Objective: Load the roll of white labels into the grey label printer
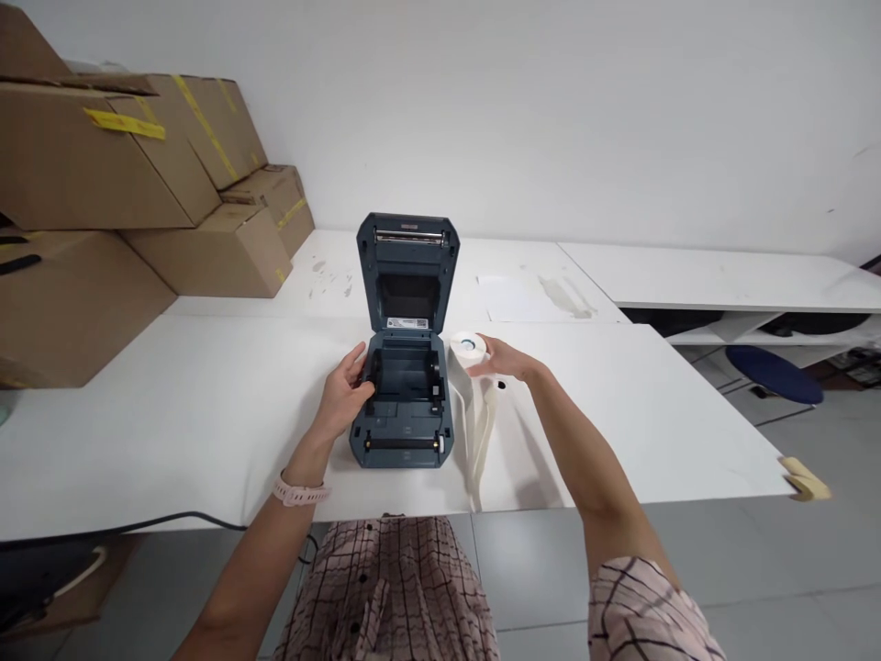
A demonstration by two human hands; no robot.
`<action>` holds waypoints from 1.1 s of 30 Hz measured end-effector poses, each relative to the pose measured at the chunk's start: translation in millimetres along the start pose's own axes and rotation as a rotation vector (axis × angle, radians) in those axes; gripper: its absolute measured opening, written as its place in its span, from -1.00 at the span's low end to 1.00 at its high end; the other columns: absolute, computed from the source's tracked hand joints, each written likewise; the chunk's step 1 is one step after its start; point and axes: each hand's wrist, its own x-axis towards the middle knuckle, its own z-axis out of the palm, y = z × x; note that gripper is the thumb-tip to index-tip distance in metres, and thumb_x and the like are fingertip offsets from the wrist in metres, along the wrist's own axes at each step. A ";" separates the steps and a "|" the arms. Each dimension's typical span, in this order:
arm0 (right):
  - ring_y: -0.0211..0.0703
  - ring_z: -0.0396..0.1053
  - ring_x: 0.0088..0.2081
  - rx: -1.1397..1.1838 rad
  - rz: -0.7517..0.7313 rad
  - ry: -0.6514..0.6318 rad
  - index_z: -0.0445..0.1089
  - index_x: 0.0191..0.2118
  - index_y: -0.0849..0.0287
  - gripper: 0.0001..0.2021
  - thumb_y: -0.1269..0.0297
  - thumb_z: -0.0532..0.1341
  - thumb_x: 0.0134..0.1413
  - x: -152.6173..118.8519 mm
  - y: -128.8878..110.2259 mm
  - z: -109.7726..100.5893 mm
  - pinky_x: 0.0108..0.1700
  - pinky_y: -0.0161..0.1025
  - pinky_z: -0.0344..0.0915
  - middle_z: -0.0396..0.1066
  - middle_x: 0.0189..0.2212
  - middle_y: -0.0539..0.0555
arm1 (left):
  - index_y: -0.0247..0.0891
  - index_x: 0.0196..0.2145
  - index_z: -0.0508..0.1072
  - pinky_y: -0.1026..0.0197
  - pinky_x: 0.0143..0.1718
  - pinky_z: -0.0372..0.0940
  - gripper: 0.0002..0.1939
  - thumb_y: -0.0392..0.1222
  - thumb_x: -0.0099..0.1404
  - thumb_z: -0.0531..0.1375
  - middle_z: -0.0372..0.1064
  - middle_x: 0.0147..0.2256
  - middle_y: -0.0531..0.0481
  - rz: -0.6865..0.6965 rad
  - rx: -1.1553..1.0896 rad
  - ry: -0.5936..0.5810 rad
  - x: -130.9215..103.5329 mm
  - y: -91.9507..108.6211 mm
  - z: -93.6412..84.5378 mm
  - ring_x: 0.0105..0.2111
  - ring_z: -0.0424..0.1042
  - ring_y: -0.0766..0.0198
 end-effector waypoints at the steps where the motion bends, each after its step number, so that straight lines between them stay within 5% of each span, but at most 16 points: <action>1: 0.19 0.45 0.12 0.015 -0.015 0.015 0.44 0.17 0.17 -0.23 0.10 0.55 -0.24 4.2 -5.6 2.5 0.18 0.06 0.40 0.53 0.11 0.21 | -0.25 0.41 0.20 -0.13 0.40 0.14 -0.10 -0.40 0.09 0.22 0.27 0.35 -0.24 0.004 -0.011 -0.002 -0.1 -0.4 0.0 0.34 0.30 -0.02; 5: 0.12 0.55 -0.12 0.134 -0.097 0.094 0.50 0.01 0.15 -0.44 -0.09 0.40 -0.04 0.1 -32.5 7.7 -0.05 -0.01 0.49 0.61 -0.10 0.17 | -0.22 0.43 0.14 -0.10 0.38 0.18 -0.07 -0.41 0.10 0.21 0.32 0.32 -0.22 0.012 -0.021 -0.011 -1.6 -0.6 -0.1 0.31 0.34 0.01; 8: 0.11 0.53 -0.10 0.135 -0.218 0.072 0.44 0.07 0.14 -0.45 -0.11 0.33 0.06 -8.6 -68.3 16.3 -0.05 -0.01 0.47 0.58 -0.05 0.18 | -0.16 0.46 0.06 -0.11 0.34 0.22 -0.03 -0.41 0.11 0.22 0.33 0.32 -0.21 0.007 0.013 -0.007 -2.4 -1.0 -0.9 0.29 0.36 0.01; 15: 0.21 0.47 -0.04 -0.761 -0.211 -0.262 0.44 0.04 0.12 -0.38 -0.03 0.47 -0.15 18.0 -142.4 72.3 -0.05 0.00 0.38 0.52 -0.04 0.19 | -0.15 0.49 -0.06 -0.13 0.33 0.22 0.02 -0.42 0.14 0.22 0.31 0.33 -0.22 0.021 0.028 -0.013 -1.9 -3.6 -1.7 0.27 0.38 -0.01; 20: 0.25 0.50 -0.06 -0.949 -0.098 -0.342 0.46 0.03 0.19 -0.40 -0.03 0.45 -0.11 41.5 -133.8 96.4 -0.08 0.01 0.39 0.53 -0.03 0.26 | -0.14 0.50 -0.08 -0.11 0.32 0.24 0.04 -0.41 0.14 0.23 0.30 0.33 -0.22 0.013 0.032 -0.012 -2.6 -2.8 -2.4 0.29 0.37 -0.01; 23: 0.33 0.48 0.05 -0.922 -0.145 -0.284 0.39 0.20 0.24 -0.34 0.04 0.42 0.02 31.0 -126.0 98.6 0.03 0.12 0.40 0.48 0.09 0.33 | -0.13 0.50 -0.08 -0.10 0.32 0.25 0.04 -0.42 0.13 0.23 0.31 0.33 -0.20 0.019 0.026 -0.012 -3.4 -2.5 -2.2 0.28 0.37 -0.01; 27: 0.37 0.28 0.33 -0.912 -0.382 -0.063 0.22 0.38 0.18 -0.42 0.13 0.23 0.34 -26.8 -121.0 110.0 0.27 0.34 0.27 0.31 0.32 0.36 | -0.11 0.49 -0.07 -0.10 0.33 0.23 0.00 -0.42 0.17 0.21 0.31 0.33 -0.19 0.036 0.001 -0.021 -3.7 -3.1 -0.8 0.27 0.38 0.02; 30: 0.29 0.17 0.42 -0.883 -0.448 -0.060 0.17 0.42 0.07 -0.42 -0.05 0.10 0.43 -81.1 -109.1 133.2 0.35 0.37 0.23 0.20 0.41 0.28 | -0.15 0.48 -0.03 -0.13 0.36 0.20 -0.08 -0.39 0.23 0.19 0.24 0.37 -0.22 0.036 0.037 -0.034 -4.6 0.1 -0.6 0.32 0.32 0.01; 33: 0.29 -0.02 0.49 -0.899 -0.460 -0.057 0.07 0.47 0.17 -0.30 -0.11 0.10 0.40 -115.5 -89.1 161.7 0.38 0.34 0.21 -0.02 0.48 0.34 | -0.16 0.48 -0.01 -0.14 0.43 0.06 -0.17 -0.33 0.32 0.16 0.00 0.47 -0.21 0.167 0.224 0.022 -13.5 11.3 0.1 0.46 0.05 -0.01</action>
